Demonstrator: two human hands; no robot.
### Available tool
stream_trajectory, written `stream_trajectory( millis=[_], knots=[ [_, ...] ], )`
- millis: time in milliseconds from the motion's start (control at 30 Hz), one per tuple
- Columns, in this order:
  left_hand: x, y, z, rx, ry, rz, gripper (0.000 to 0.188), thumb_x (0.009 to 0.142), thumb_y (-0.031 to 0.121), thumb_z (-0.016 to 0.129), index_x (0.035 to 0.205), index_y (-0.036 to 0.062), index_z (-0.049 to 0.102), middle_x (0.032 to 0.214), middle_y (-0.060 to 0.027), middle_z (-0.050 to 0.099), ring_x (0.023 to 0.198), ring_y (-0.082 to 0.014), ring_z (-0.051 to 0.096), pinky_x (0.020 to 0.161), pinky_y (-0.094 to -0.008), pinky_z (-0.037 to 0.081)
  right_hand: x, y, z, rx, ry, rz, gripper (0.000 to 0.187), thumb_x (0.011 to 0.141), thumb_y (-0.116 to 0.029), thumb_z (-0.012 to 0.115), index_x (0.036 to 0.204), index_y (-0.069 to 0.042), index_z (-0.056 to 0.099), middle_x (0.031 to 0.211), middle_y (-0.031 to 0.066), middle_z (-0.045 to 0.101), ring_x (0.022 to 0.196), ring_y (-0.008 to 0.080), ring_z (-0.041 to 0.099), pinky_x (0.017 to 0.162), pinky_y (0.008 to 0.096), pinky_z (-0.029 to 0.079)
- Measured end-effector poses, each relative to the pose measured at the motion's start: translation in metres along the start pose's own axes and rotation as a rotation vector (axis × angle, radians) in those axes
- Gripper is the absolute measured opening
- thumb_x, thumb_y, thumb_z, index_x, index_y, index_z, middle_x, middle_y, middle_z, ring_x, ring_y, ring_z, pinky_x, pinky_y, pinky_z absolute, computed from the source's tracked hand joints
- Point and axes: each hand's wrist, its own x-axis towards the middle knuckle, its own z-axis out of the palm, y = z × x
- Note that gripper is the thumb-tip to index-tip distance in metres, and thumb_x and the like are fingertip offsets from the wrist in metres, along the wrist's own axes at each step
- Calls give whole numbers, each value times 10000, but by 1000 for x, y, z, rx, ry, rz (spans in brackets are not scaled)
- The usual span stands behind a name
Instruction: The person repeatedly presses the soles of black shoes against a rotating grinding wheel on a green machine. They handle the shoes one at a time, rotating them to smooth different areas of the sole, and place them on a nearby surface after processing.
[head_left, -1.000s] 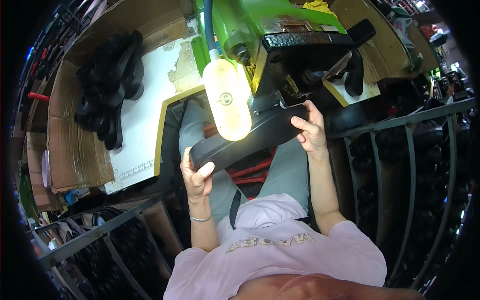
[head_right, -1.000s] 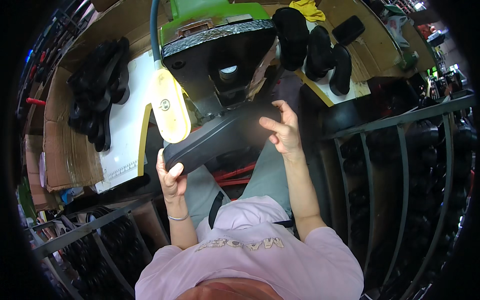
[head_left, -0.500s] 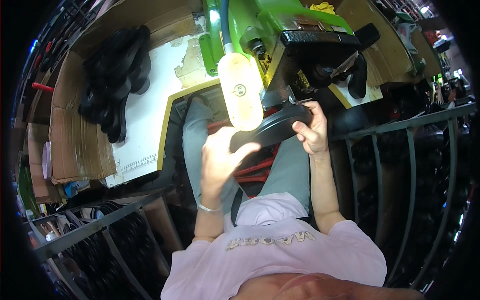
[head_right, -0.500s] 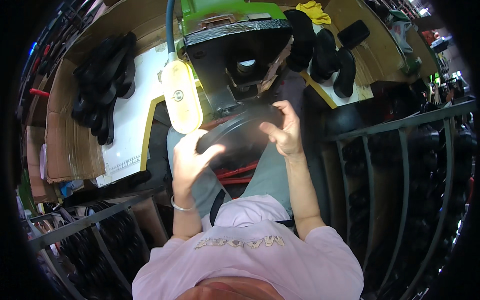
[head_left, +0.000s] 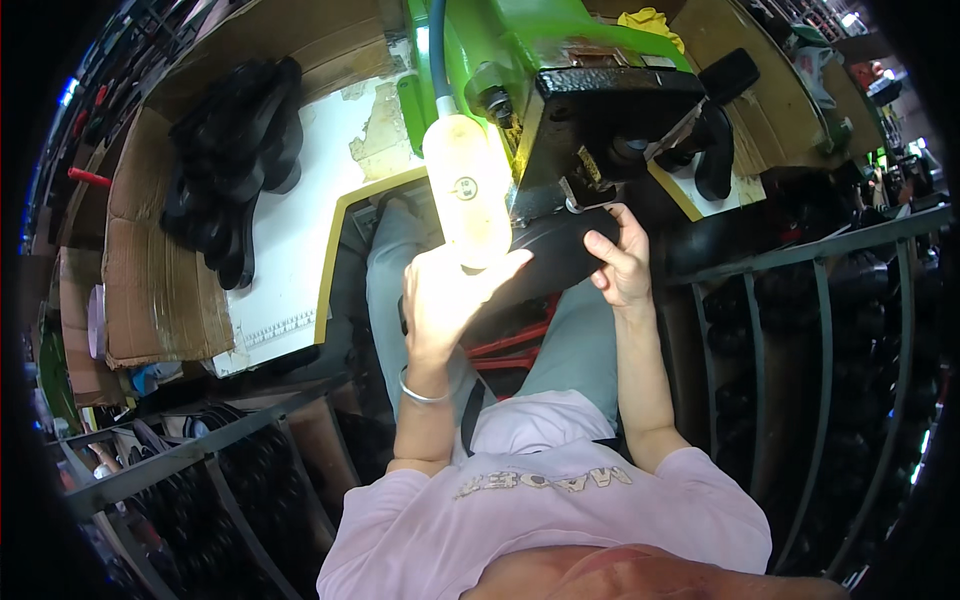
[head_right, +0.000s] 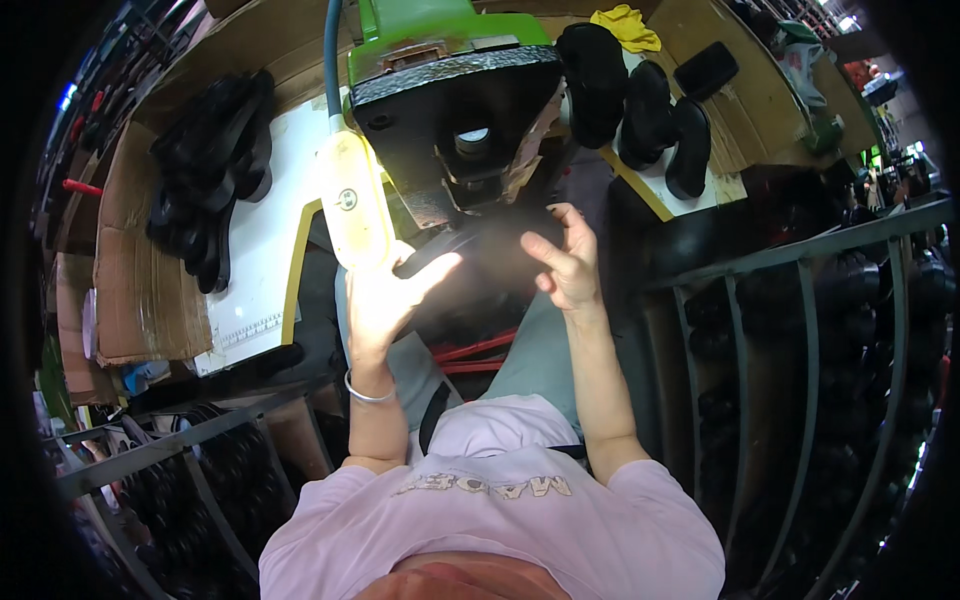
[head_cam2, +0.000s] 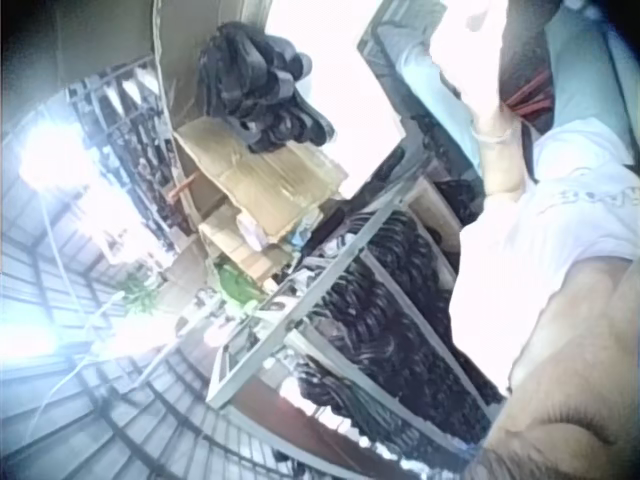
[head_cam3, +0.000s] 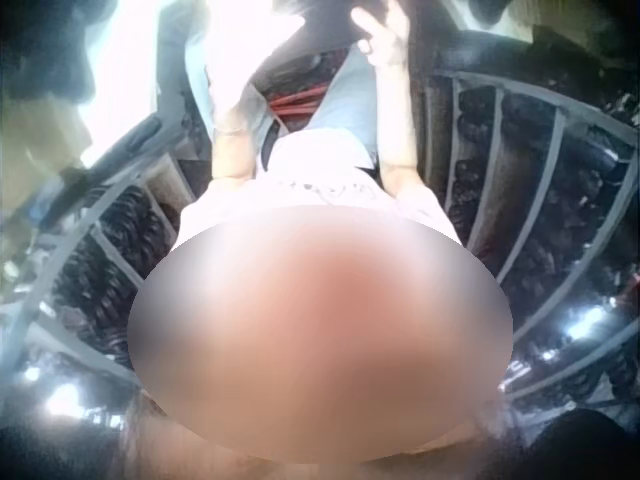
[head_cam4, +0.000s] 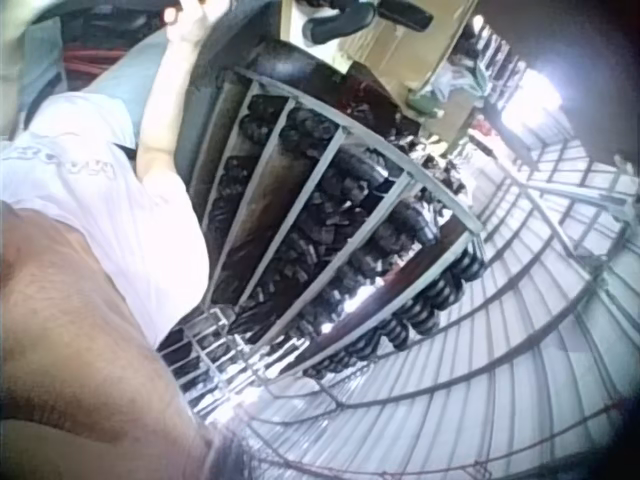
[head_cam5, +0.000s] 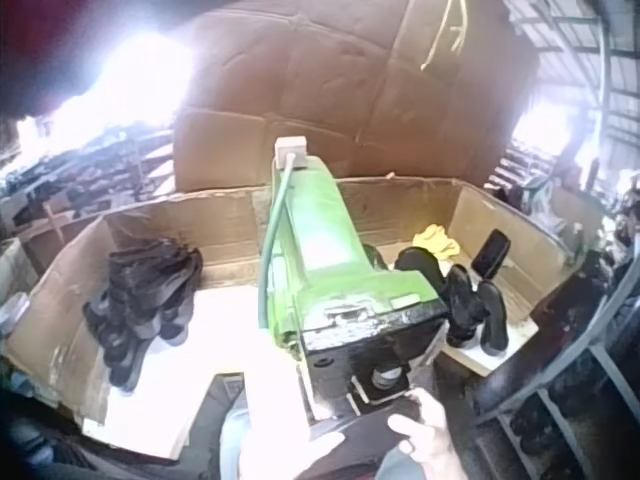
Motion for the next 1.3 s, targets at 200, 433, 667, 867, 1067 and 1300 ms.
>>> stream_trajectory(
  millis=[200,433,667,867,1067,1300],
  knots=[
    [-7,-3,9,-71,104,47,338,724,299,841,870,13,737,738,-113,711,610,-199,672,622,-298,522,-5,-9,3,-27,-45,-59,330,796,34,722,1042,-45,516,895,40,610,597,39,545,356,143,352],
    [1,4,8,-44,-4,-60,293,743,281,826,852,23,739,758,-117,715,637,-230,689,618,-309,522,4,-13,1,-38,12,4,331,805,24,718,1058,-51,518,923,40,617,611,40,566,335,148,349],
    [-7,-24,4,-204,10,-101,260,752,228,817,826,-1,718,693,-137,691,568,-173,649,554,-298,492,-4,-2,16,-51,-57,13,361,767,62,732,1045,-48,530,936,54,615,617,44,567,347,145,360],
    [-26,-58,7,-203,-17,-204,276,750,182,816,700,-12,626,583,-79,613,514,-86,516,513,-264,433,-10,6,31,-113,-92,-21,397,742,58,762,1040,-47,521,888,46,633,599,35,551,360,140,363],
    [-49,-72,19,-374,91,-237,226,773,137,788,737,-3,614,619,-33,622,566,-59,515,541,-250,436,-7,12,41,-232,-86,-40,473,688,113,752,1073,4,500,951,93,605,607,47,557,391,146,372],
    [-59,-76,34,-595,101,-234,181,785,86,775,781,-19,627,707,-59,645,623,-78,550,604,-246,458,-2,27,48,-315,-150,-164,408,689,43,818,991,-17,549,903,55,648,745,87,609,646,224,488]
  ],
)
